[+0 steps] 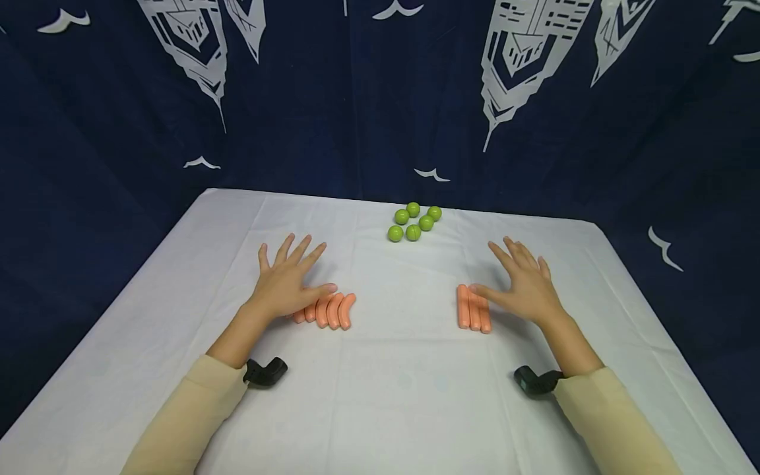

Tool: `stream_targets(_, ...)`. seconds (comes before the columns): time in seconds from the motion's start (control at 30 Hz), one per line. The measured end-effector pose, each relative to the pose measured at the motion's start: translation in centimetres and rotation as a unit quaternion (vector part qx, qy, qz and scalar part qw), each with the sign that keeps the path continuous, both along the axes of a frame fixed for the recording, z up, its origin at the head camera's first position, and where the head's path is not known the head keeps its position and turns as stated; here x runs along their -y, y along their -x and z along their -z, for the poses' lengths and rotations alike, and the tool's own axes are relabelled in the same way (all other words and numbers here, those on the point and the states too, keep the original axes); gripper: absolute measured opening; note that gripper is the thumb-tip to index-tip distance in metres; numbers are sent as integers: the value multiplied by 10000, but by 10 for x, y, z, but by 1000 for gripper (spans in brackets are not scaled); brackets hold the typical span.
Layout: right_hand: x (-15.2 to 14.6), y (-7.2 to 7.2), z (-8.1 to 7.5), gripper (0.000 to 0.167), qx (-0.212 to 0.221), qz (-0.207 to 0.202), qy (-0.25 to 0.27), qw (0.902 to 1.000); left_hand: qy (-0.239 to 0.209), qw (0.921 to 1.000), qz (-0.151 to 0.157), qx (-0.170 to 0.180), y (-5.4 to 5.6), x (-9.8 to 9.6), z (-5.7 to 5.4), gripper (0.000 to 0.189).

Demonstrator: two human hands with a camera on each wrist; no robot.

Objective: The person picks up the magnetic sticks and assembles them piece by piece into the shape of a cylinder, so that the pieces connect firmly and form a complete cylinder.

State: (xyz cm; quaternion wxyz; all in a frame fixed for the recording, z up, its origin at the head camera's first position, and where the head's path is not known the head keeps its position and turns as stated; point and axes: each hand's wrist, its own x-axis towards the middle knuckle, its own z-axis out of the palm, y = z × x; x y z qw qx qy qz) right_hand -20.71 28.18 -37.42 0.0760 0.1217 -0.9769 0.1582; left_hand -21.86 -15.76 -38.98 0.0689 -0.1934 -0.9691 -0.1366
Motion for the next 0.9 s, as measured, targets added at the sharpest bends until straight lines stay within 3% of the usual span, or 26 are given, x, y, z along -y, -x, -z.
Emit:
stream_targets(0.5,31,29,5,93,249,-258,377,9986,-403,9971,607,-218,-21,-39,-1,61)
stream_targets(0.7,46,38,3,93,257,-352,389,9983,-397,9973,568,-248,-29,-51,-1,45)
stream_targets(0.83,54,43,2,91,310,-383,429,9979,-520,9980,288,-192,-36,-61,3,38)
stream_targets(0.9,58,46,2,90,339,-397,453,9976,-669,9973,137,-275,-39,-66,5,21)
